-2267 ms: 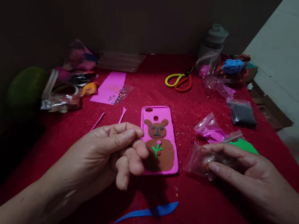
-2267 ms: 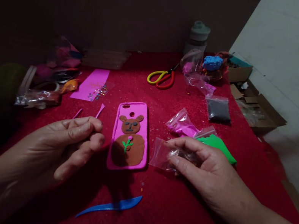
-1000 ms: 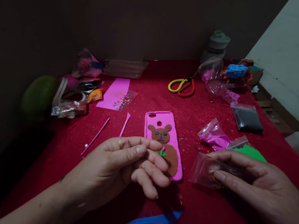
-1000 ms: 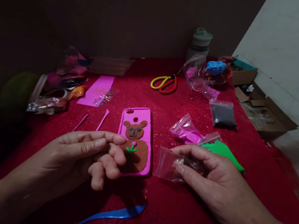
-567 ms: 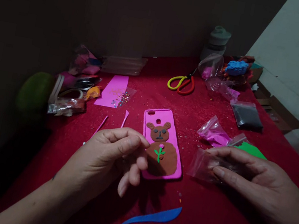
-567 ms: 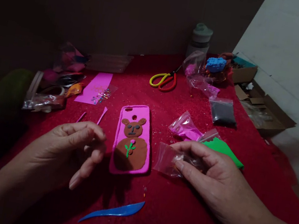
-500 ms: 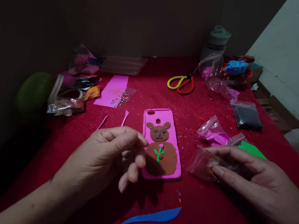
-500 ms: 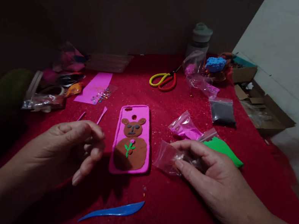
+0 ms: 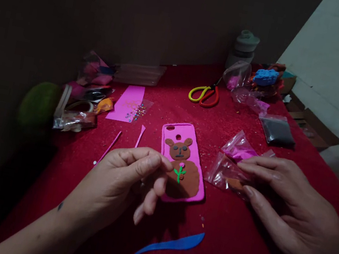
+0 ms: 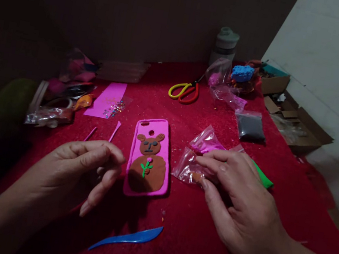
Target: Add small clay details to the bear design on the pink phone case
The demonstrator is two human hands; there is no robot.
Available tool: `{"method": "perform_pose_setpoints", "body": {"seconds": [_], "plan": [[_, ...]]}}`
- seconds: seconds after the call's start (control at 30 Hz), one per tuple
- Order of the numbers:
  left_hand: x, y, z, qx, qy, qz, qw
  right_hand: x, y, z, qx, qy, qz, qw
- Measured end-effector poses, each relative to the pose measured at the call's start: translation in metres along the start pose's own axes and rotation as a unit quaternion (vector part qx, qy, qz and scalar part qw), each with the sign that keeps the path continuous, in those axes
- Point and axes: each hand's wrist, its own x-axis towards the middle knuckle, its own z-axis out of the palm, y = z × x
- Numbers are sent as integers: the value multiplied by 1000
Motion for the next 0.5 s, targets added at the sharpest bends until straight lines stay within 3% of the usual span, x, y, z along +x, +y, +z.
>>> {"method": "perform_pose_setpoints", "body": {"seconds": [0.23,0.37,0.5], "plan": [[-2,0,2,6,-4,11,1000,3,-1,5,2,-20,-83,996],[-2,-1,4,-19,-47,20,999,7,-1,6,5,-61,-123,991],[-1,0,2,-53,-94,33,994,23,-17,0,27,-78,-145,986]]}}
